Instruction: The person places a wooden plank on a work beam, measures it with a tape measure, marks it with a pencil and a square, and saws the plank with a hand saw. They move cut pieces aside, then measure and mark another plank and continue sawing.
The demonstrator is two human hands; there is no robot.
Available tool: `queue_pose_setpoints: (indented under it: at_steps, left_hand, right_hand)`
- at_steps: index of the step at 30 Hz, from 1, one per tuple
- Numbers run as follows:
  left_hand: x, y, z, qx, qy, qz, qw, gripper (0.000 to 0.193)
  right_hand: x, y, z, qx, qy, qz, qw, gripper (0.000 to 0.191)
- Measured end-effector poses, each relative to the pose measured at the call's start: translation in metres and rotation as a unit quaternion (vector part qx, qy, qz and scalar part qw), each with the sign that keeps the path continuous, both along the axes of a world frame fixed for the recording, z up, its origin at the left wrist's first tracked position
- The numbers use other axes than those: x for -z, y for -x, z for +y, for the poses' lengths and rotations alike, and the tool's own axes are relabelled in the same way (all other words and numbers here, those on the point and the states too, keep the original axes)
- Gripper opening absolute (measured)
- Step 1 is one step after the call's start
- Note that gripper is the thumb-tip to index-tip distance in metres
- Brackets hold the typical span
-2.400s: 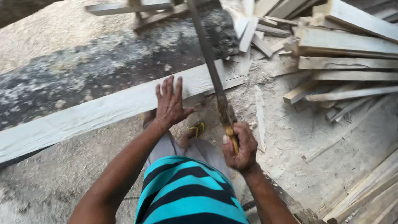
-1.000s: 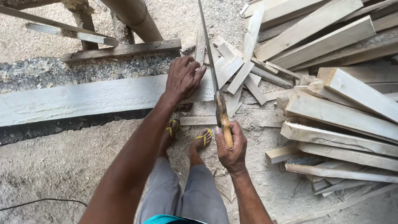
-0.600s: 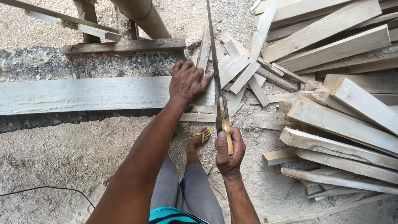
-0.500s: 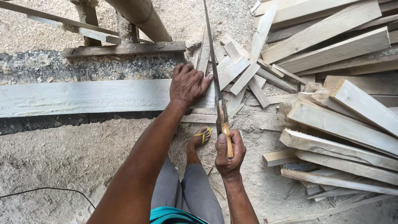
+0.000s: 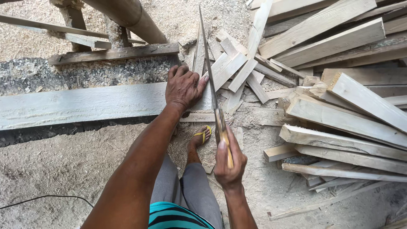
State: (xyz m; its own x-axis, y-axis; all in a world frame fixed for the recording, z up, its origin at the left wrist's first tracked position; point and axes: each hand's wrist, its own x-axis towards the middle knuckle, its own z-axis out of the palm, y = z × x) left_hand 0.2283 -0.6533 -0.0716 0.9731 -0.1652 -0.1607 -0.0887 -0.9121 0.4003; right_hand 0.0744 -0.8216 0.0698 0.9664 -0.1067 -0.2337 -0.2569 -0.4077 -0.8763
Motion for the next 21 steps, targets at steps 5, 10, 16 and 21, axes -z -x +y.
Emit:
queue_pose_setpoints:
  at_steps: [5,10,16,21]
  left_hand:
    - [0.005,0.000,-0.001,0.009,-0.001,-0.024,1.000,0.055]
    - [0.005,0.001,-0.002,-0.005,0.014,-0.012,1.000,0.054]
    - [0.005,0.000,-0.001,-0.005,0.016,-0.016,1.000,0.050]
    - [0.006,-0.001,-0.002,0.006,0.008,-0.016,1.000,0.047]
  right_hand:
    - [-0.038,0.037,-0.011,0.015,0.012,0.048,0.999,0.050]
    - [0.013,0.001,-0.002,-0.001,0.035,0.008,0.999,0.049]
    - [0.048,-0.011,0.004,-0.008,0.046,-0.075,0.996,0.041]
    - [-0.036,0.079,-0.017,0.050,0.036,0.141,0.988,0.054]
